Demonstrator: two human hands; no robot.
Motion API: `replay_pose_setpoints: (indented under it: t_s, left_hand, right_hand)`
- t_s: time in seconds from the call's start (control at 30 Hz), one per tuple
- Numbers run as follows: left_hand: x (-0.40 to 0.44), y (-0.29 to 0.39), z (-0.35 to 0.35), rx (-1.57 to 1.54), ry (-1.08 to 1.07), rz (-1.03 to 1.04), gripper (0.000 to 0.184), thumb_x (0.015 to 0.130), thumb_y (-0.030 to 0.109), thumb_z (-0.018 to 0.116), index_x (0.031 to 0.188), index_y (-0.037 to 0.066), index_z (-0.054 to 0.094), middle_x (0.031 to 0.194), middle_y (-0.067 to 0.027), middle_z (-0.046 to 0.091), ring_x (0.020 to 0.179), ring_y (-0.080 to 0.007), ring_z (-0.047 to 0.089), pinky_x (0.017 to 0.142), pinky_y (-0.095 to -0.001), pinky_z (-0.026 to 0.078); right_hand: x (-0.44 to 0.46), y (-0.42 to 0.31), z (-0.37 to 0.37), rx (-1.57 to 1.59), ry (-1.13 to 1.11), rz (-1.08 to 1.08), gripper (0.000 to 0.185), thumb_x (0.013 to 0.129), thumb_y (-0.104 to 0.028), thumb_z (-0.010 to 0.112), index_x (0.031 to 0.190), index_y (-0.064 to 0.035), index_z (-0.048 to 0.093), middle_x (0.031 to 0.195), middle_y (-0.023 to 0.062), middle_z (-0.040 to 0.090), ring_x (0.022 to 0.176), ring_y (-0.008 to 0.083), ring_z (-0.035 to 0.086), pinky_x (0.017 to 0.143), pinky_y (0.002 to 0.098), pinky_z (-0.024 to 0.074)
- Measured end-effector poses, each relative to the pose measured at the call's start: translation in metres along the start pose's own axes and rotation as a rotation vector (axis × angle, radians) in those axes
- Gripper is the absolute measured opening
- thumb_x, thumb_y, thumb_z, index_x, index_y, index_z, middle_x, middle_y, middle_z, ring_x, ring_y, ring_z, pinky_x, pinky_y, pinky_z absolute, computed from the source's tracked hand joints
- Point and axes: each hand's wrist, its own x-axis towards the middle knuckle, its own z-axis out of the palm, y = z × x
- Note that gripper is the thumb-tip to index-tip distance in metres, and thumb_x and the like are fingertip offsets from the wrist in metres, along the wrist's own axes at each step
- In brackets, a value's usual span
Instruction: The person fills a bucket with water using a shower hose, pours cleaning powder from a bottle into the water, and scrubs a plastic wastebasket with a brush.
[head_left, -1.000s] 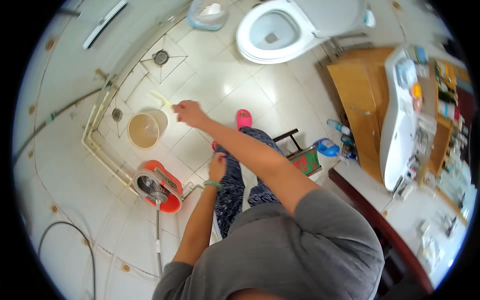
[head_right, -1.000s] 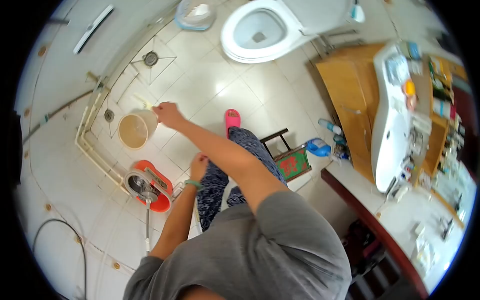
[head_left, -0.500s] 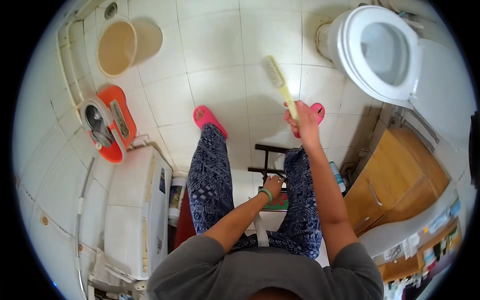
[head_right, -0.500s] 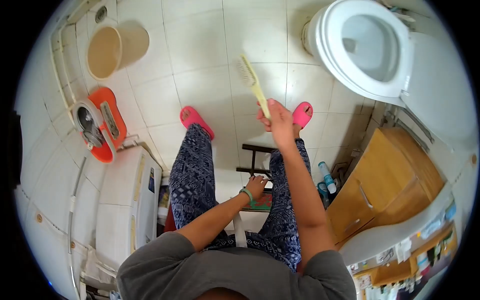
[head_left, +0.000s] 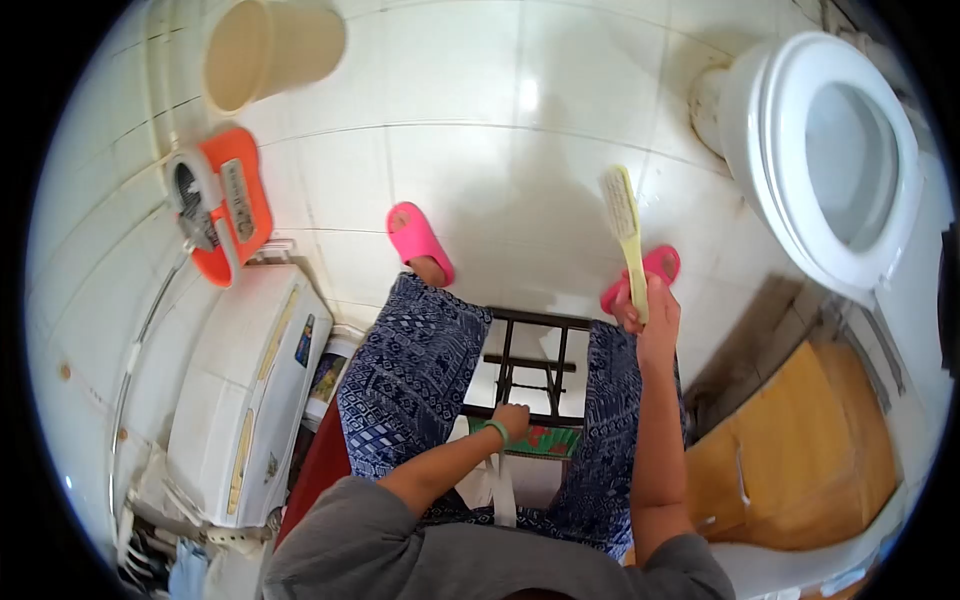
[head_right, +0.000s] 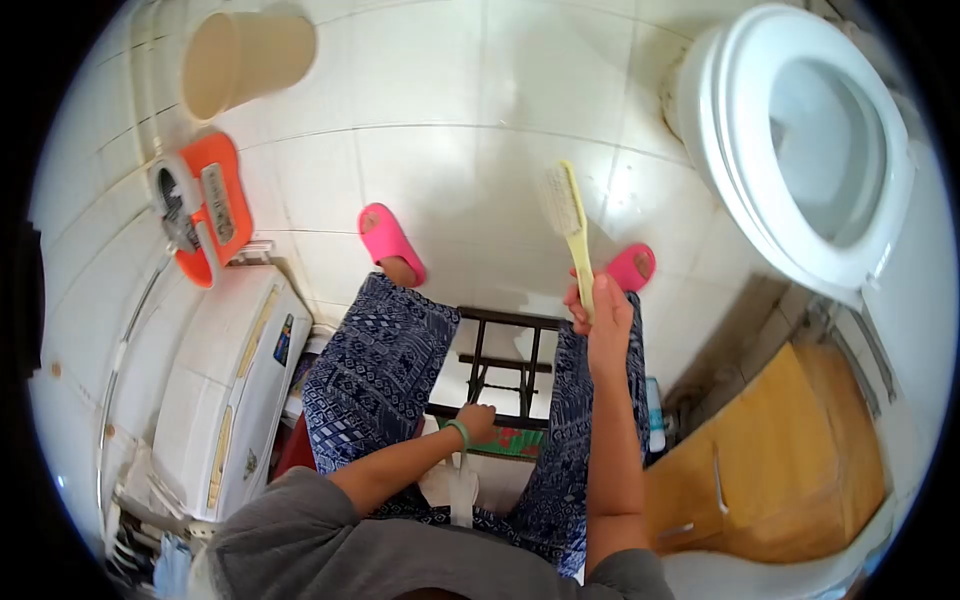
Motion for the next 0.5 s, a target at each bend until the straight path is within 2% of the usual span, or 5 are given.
replay_pose_setpoints:
  t_s: [0.27, 0.37, 0.4, 0.43, 0.5]
  left_hand:
    - [0.032, -0.093, -0.059, -0.004, -0.093, 0.157, 0.037, 0.070, 0.036, 0.071, 0.082, 0.001, 0.070, 0.090, -0.0179, 0.067, 0.086, -0.0345, 0.064, 0.077, -0.0436, 0.051]
    - [-0.001, -0.146, -0.234, 0.029, 0.749, -0.068, 0.026, 0.071, 0.023, 0.066, 0.085, 0.001, 0.064, 0.079, -0.0182, 0.064, 0.074, -0.0343, 0.063, 0.068, -0.0435, 0.051]
    - [-0.014, -0.169, -0.292, 0.045, 0.940, -0.342, 0.024, 0.076, 0.022, 0.065, 0.088, 0.002, 0.062, 0.081, -0.0174, 0.064, 0.074, -0.0316, 0.063, 0.065, -0.0438, 0.049]
    - [-0.037, -0.193, -0.349, -0.435, 1.451, -0.192, 0.022, 0.078, 0.023, 0.066, 0.090, 0.004, 0.061, 0.081, -0.0150, 0.063, 0.075, -0.0285, 0.061, 0.065, -0.0416, 0.048]
    - [-0.080, -0.246, -0.426, -0.269, 1.896, -0.395, 0.028, 0.077, 0.022, 0.071, 0.098, 0.007, 0.060, 0.081, -0.0109, 0.059, 0.075, -0.0275, 0.057, 0.067, -0.0374, 0.046]
  right_hand:
    - [0.011, -0.011, -0.001, -0.014, -0.129, -0.074, 0.040, 0.098, -0.035, 0.041, 0.105, 0.0012, 0.058, 0.070, 0.0006, 0.054, 0.052, 0.0011, 0.035, 0.041, 0.0153, 0.0251]
    - [0.002, -0.030, 0.007, -0.059, -0.081, -0.085, 0.041, 0.098, -0.035, 0.041, 0.105, 0.0018, 0.058, 0.070, 0.0009, 0.054, 0.052, 0.0013, 0.035, 0.041, 0.0161, 0.0254]
    - [0.001, -0.036, 0.009, -0.098, -0.071, -0.080, 0.040, 0.099, -0.034, 0.041, 0.105, 0.0016, 0.058, 0.070, 0.0006, 0.054, 0.052, 0.0012, 0.035, 0.042, 0.0164, 0.0254]
    - [0.005, -0.041, 0.012, -0.139, -0.063, -0.072, 0.040, 0.099, -0.034, 0.041, 0.104, 0.0015, 0.058, 0.069, 0.0002, 0.053, 0.052, 0.0011, 0.035, 0.042, 0.0167, 0.0254]
    - [0.007, -0.042, 0.009, -0.169, -0.073, -0.101, 0.039, 0.099, -0.034, 0.041, 0.104, 0.0009, 0.059, 0.069, -0.0005, 0.053, 0.053, 0.0009, 0.035, 0.042, 0.0166, 0.0256]
